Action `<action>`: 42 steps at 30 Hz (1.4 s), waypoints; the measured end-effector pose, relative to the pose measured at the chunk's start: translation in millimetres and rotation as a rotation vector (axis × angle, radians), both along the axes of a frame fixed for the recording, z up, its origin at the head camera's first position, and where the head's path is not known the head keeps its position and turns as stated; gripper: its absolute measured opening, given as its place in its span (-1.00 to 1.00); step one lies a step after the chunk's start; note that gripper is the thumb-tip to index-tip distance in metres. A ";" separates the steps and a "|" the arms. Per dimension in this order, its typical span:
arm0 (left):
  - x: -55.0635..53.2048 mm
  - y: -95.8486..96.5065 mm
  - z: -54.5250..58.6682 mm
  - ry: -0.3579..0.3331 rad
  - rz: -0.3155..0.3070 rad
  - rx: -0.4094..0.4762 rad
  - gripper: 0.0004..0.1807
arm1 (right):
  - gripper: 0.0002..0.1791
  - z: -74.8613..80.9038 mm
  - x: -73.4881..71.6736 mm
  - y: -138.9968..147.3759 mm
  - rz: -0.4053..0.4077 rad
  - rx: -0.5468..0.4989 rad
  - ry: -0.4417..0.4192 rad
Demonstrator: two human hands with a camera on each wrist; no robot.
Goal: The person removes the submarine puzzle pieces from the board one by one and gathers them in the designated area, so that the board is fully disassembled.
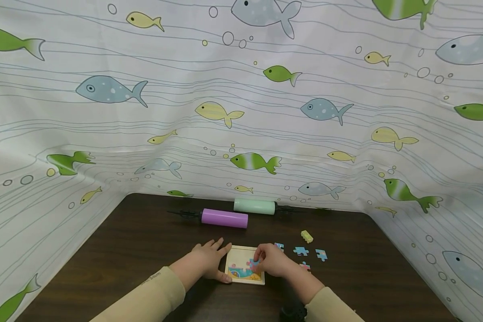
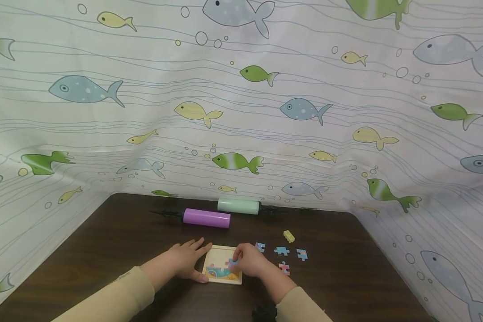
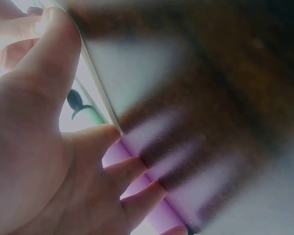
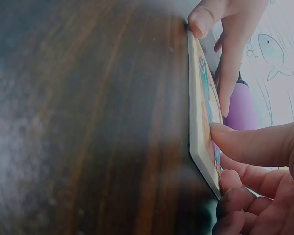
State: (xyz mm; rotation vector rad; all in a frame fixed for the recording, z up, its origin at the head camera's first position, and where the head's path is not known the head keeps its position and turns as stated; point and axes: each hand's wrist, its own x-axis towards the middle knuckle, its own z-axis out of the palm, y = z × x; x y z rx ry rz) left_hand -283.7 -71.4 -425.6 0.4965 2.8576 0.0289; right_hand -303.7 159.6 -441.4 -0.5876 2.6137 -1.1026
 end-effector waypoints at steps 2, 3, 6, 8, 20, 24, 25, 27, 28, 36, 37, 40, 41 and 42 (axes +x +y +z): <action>0.8 -0.3 -0.1 0.008 -0.002 0.004 0.10 | -0.76 0.0 0.2 -0.3 0.002 0.000 -0.002; 1.3 -0.4 -0.2 0.013 -0.004 0.006 0.10 | -0.76 -0.2 0.2 -0.4 0.005 0.000 0.001; 2.6 -0.8 0.1 0.018 -0.006 0.012 0.10 | -0.75 -0.7 0.5 -0.8 0.012 0.004 0.010; 2.7 -0.8 0.3 0.018 -0.006 0.014 0.10 | -0.75 -0.3 1.1 -1.3 0.013 0.008 0.017; 1.0 -1.2 -0.2 0.008 -0.001 0.025 0.10 | -0.75 2.5 3.6 -4.9 0.006 0.072 0.075; 1.6 -1.3 0.0 0.009 -0.003 0.025 0.10 | -0.72 3.6 3.1 -5.6 -0.012 0.094 0.068; 1.7 -1.1 0.0 0.009 -0.004 0.025 0.09 | -0.72 3.9 3.2 -5.5 -0.012 0.096 0.068; 1.7 -1.1 -0.2 0.009 -0.005 0.023 0.09 | -0.73 4.4 3.4 -5.5 -0.011 0.096 0.066; 1.7 -1.0 -0.2 0.010 -0.006 0.020 0.10 | -0.73 4.4 3.6 -5.5 -0.010 0.095 0.068; 0.4 -1.5 -1.5 0.013 -0.007 0.017 0.10 | -0.67 2.7 2.4 -5.0 0.003 0.068 0.067; 0.3 -1.5 -1.6 0.012 -0.006 0.018 0.10 | -0.66 2.3 1.9 -5.0 0.004 0.062 0.064; 0.2 -1.4 -1.9 0.011 -0.005 0.020 0.10 | -0.70 1.6 0.7 -4.6 0.005 0.044 0.051; 0.2 -1.4 -1.8 0.011 -0.006 0.020 0.10 | -0.72 1.6 0.5 -4.4 0.006 0.034 0.048; 0.4 -1.4 -1.7 0.010 -0.006 0.020 0.10 | -0.75 1.8 0.4 -4.0 0.006 0.025 0.045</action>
